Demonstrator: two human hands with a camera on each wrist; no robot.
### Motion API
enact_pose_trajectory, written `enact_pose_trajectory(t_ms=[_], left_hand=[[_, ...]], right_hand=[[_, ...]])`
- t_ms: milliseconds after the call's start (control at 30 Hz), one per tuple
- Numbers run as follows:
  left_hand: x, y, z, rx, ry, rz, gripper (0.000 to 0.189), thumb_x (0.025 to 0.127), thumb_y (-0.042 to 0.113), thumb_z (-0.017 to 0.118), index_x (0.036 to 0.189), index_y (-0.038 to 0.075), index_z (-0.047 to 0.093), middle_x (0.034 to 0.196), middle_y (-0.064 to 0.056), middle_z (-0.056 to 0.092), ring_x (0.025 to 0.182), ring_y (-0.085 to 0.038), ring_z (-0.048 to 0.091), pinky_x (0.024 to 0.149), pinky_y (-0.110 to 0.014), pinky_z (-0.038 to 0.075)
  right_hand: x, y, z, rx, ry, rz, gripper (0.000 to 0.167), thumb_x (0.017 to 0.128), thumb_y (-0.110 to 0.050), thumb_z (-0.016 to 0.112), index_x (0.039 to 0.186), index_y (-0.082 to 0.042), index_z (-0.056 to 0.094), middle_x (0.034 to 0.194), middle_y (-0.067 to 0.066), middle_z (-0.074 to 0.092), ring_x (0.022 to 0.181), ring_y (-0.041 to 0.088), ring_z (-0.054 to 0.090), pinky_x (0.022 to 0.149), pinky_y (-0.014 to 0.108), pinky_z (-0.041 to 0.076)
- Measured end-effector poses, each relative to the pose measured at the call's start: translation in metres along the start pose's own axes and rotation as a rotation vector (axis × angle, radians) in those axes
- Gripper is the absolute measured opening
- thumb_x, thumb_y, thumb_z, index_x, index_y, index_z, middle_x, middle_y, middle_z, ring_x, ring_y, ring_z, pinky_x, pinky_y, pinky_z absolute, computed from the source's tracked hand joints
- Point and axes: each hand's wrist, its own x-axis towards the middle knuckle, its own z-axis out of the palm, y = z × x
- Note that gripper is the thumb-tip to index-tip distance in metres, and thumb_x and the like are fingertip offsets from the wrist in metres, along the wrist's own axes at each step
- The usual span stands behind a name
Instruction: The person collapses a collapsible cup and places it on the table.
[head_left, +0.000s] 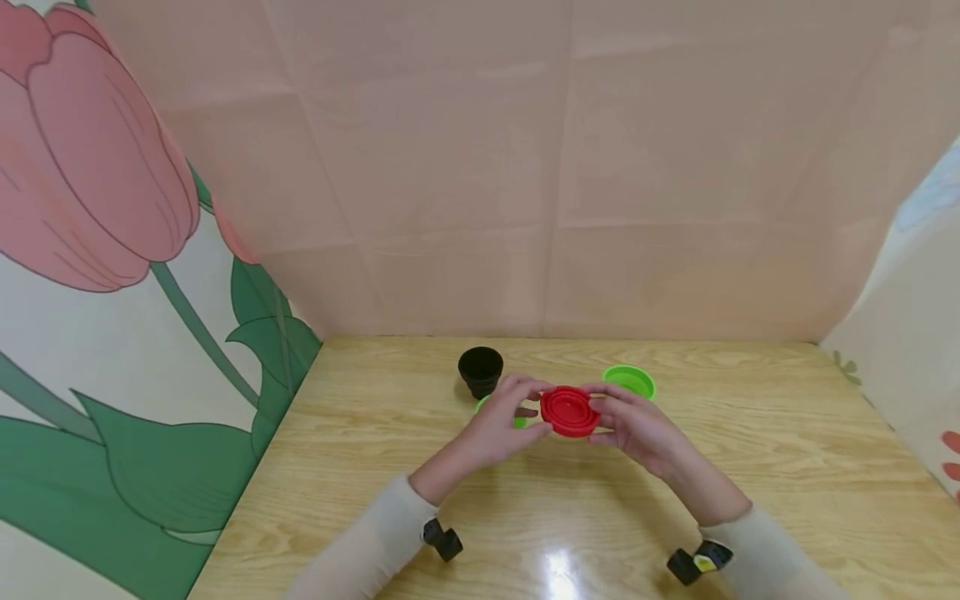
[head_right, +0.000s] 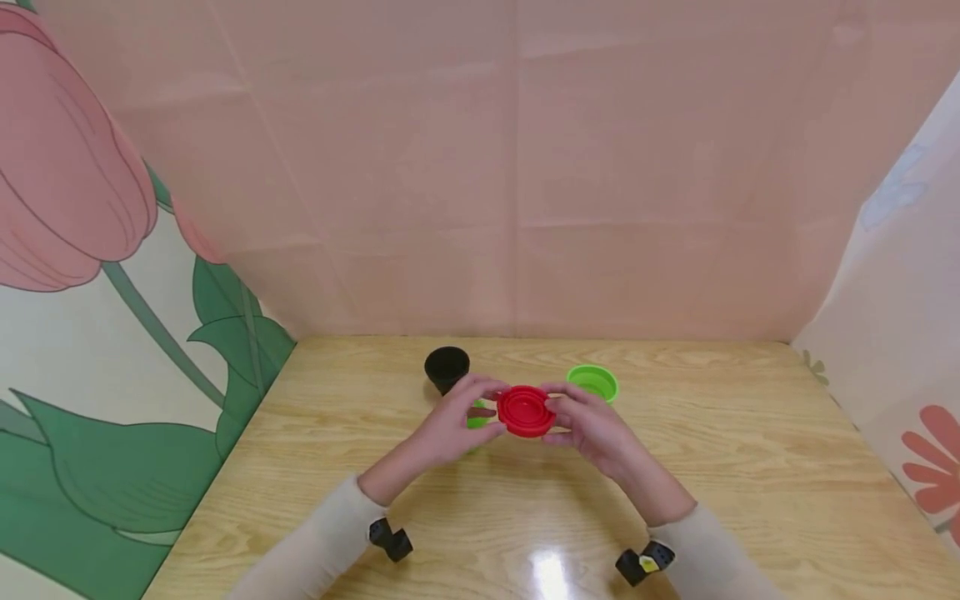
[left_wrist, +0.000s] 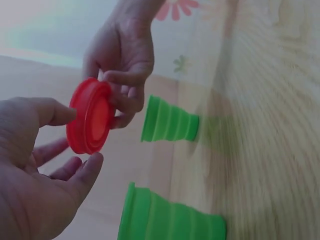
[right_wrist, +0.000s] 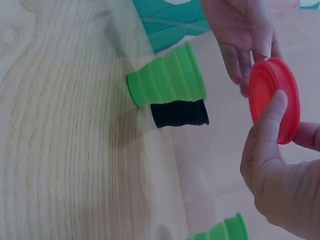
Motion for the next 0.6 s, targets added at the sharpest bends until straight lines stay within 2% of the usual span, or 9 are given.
enact_pose_trajectory(t_ms=[133,267,500,600], left_hand=[[0.001,0.0,0.004,-0.132,0.026,-0.104,0.049,0.097,0.015,0.069,0.143,0.009,0.054,0.136,-0.005,0.053,0.116,-0.017,0.058,0.087,-0.023,0.057],[0.004,0.001,0.008,-0.201,0.042,-0.179,0.047,0.099,0.018,0.066,0.142,0.007,0.053,0.131,-0.005,0.06,0.111,-0.015,0.061,0.083,-0.026,0.058],[0.01,0.003,0.017,-0.301,0.038,-0.246,0.042,0.096,0.011,0.067,0.137,0.008,0.057,0.122,-0.005,0.063,0.105,-0.014,0.06,0.087,-0.033,0.059],[0.011,0.004,0.022,-0.35,0.043,-0.266,0.041,0.095,0.008,0.067,0.135,0.008,0.058,0.12,-0.006,0.064,0.103,-0.015,0.061,0.089,-0.036,0.059]], right_hand=[[-0.002,-0.001,-0.003,0.013,-0.018,-0.029,0.022,0.107,-0.01,0.049,0.126,-0.012,0.059,0.111,0.0,0.071,0.092,0.015,0.071,0.081,0.033,0.062],[-0.002,-0.001,-0.006,0.005,-0.018,-0.034,0.023,0.107,-0.01,0.048,0.126,-0.014,0.06,0.113,-0.001,0.071,0.095,0.015,0.071,0.083,0.035,0.062],[-0.005,0.0,-0.013,-0.094,0.055,0.02,0.021,0.106,-0.016,0.052,0.126,-0.015,0.06,0.113,-0.003,0.068,0.099,0.016,0.069,0.086,0.039,0.06],[-0.008,0.0,-0.016,-0.115,0.06,0.029,0.022,0.106,-0.018,0.053,0.127,-0.015,0.06,0.114,-0.003,0.068,0.101,0.016,0.068,0.087,0.04,0.06]])
